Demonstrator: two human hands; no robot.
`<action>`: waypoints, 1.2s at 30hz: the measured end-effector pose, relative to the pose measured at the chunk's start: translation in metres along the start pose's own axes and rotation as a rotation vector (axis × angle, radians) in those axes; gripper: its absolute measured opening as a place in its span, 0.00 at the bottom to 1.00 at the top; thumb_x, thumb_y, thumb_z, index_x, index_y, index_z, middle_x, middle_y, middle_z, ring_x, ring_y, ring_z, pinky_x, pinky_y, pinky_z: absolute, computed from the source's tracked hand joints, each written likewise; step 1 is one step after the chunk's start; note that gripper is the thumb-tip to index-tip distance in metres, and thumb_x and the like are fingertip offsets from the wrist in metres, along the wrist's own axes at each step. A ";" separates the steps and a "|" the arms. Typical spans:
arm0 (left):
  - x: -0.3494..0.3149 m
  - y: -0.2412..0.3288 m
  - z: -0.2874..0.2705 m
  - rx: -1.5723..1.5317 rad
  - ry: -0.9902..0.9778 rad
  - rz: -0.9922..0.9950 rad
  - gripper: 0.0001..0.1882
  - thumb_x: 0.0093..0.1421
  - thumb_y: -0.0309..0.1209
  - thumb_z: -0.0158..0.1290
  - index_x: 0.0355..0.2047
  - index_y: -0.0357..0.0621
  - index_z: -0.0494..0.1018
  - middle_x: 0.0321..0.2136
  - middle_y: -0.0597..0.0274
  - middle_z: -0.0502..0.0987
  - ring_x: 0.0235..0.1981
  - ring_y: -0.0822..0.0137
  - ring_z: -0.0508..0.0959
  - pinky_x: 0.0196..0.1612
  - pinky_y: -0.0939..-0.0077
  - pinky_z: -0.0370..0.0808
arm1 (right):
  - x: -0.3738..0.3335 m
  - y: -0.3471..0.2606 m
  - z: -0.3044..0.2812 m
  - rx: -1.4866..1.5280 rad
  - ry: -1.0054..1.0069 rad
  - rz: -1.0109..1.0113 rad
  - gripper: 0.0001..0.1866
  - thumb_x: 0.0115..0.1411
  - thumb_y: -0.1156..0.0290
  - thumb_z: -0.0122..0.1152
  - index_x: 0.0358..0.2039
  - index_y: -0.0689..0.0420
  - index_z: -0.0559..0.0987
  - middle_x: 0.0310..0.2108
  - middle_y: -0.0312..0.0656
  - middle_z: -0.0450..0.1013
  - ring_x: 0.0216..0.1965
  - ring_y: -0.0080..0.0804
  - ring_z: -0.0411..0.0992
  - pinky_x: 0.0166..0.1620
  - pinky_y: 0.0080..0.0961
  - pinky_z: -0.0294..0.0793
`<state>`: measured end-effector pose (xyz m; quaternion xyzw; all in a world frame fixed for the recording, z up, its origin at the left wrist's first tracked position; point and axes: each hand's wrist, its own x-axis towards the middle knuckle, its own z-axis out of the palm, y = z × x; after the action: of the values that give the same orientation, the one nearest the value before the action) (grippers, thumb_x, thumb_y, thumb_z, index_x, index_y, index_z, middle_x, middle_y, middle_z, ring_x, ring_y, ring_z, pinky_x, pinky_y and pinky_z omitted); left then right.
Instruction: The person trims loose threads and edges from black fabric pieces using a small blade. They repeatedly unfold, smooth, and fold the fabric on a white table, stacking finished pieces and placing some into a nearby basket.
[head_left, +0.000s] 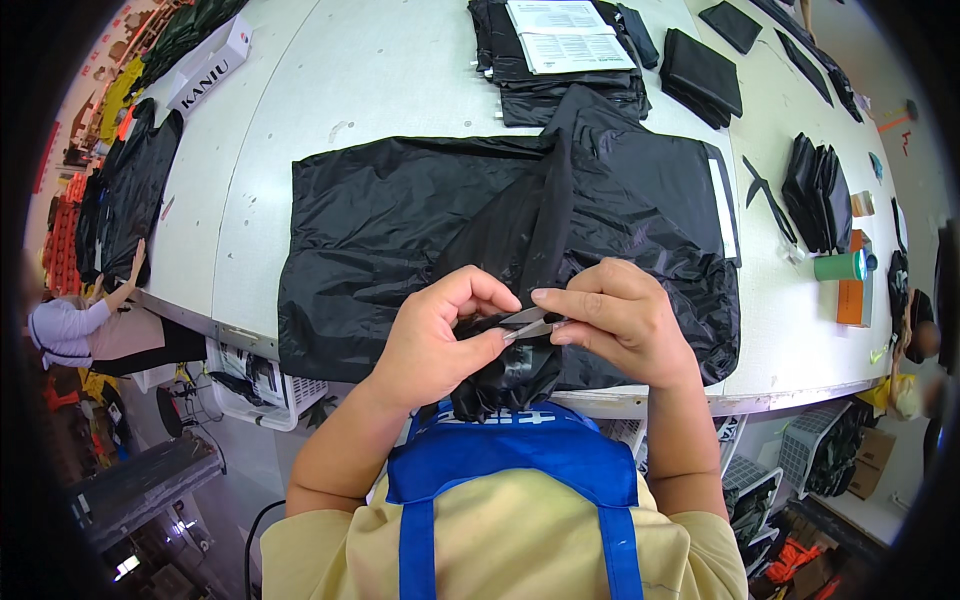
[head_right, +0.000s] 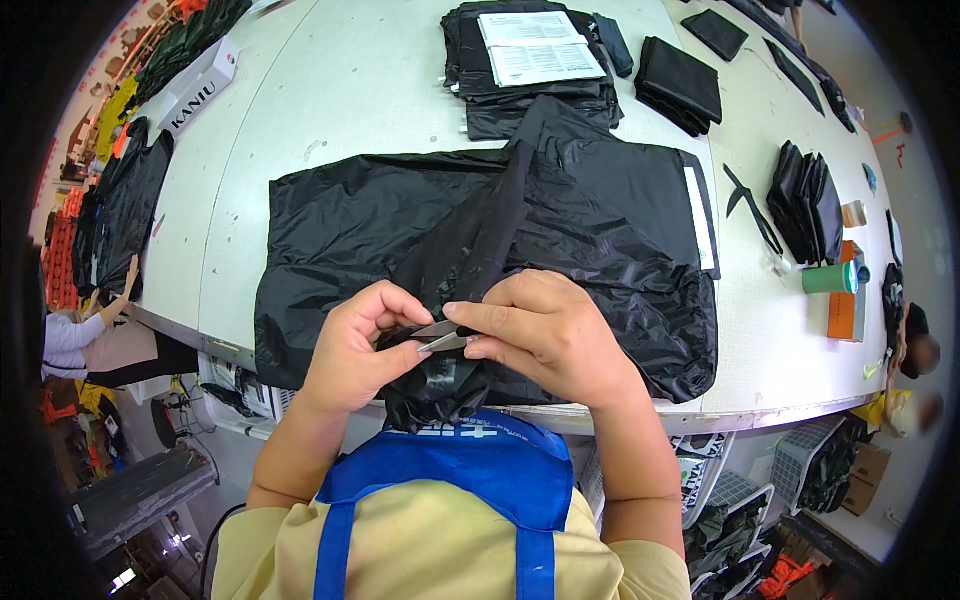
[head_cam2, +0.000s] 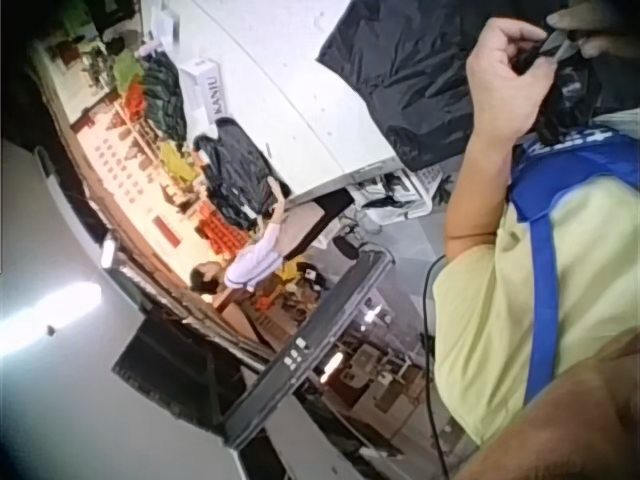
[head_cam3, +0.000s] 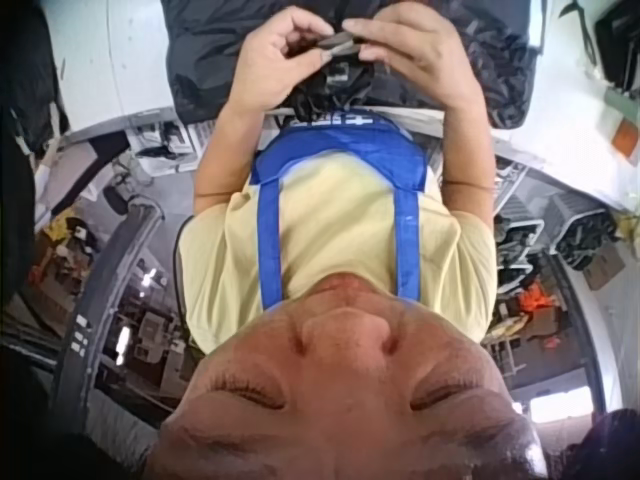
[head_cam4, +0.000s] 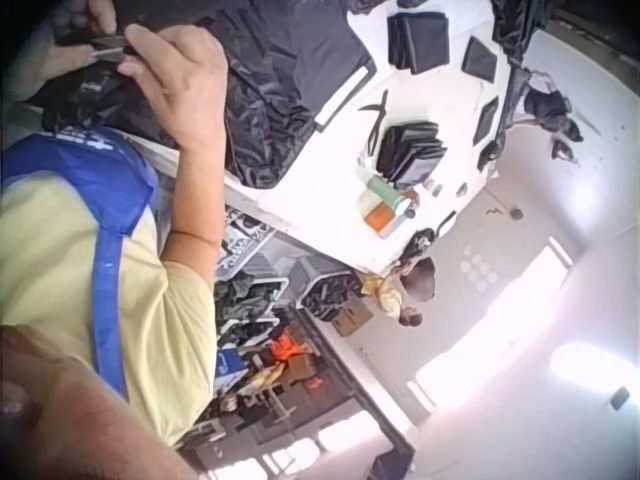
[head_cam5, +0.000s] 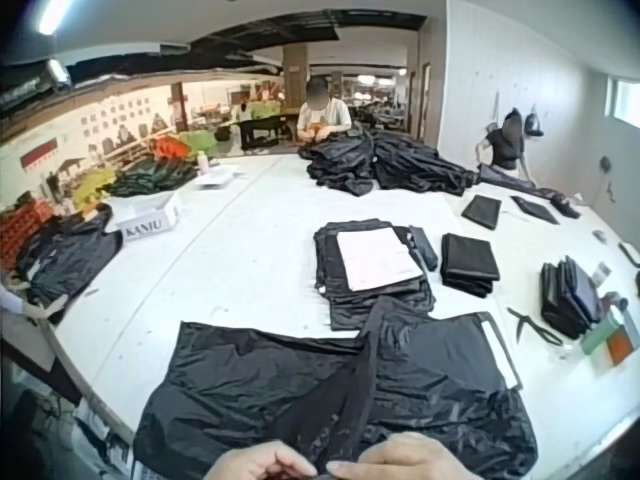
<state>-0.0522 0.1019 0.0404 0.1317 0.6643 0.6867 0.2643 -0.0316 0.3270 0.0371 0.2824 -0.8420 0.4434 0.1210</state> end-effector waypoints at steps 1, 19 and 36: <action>0.000 0.001 0.001 -0.001 -0.002 -0.005 0.13 0.52 0.15 0.56 0.38 0.37 0.70 0.33 0.64 0.76 0.35 0.78 0.75 0.41 0.84 0.71 | 0.000 0.000 0.001 0.008 0.003 0.006 0.19 0.43 0.69 0.71 0.39 0.54 0.83 0.26 0.36 0.73 0.26 0.31 0.70 0.29 0.25 0.67; -0.009 -0.015 -0.027 0.478 0.237 0.256 0.10 0.55 0.16 0.51 0.33 0.40 0.62 0.33 0.51 0.80 0.32 0.69 0.78 0.38 0.79 0.73 | -0.227 0.198 -0.101 -1.188 0.652 1.290 0.32 0.57 0.57 0.62 0.58 0.58 0.66 0.56 0.53 0.65 0.57 0.49 0.63 0.56 0.40 0.65; 0.004 -0.048 -0.042 1.009 0.524 0.598 0.30 0.40 0.12 0.57 0.46 0.45 0.73 0.38 0.54 0.70 0.34 0.59 0.73 0.40 0.70 0.71 | 0.019 0.037 0.110 0.340 0.539 0.382 0.16 0.47 0.80 0.62 0.22 0.55 0.61 0.23 0.32 0.58 0.28 0.23 0.57 0.33 0.18 0.58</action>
<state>-0.0691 0.0675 -0.0104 0.2473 0.8828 0.3433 -0.2041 -0.0639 0.2469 -0.0428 0.0094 -0.7319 0.6499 0.2047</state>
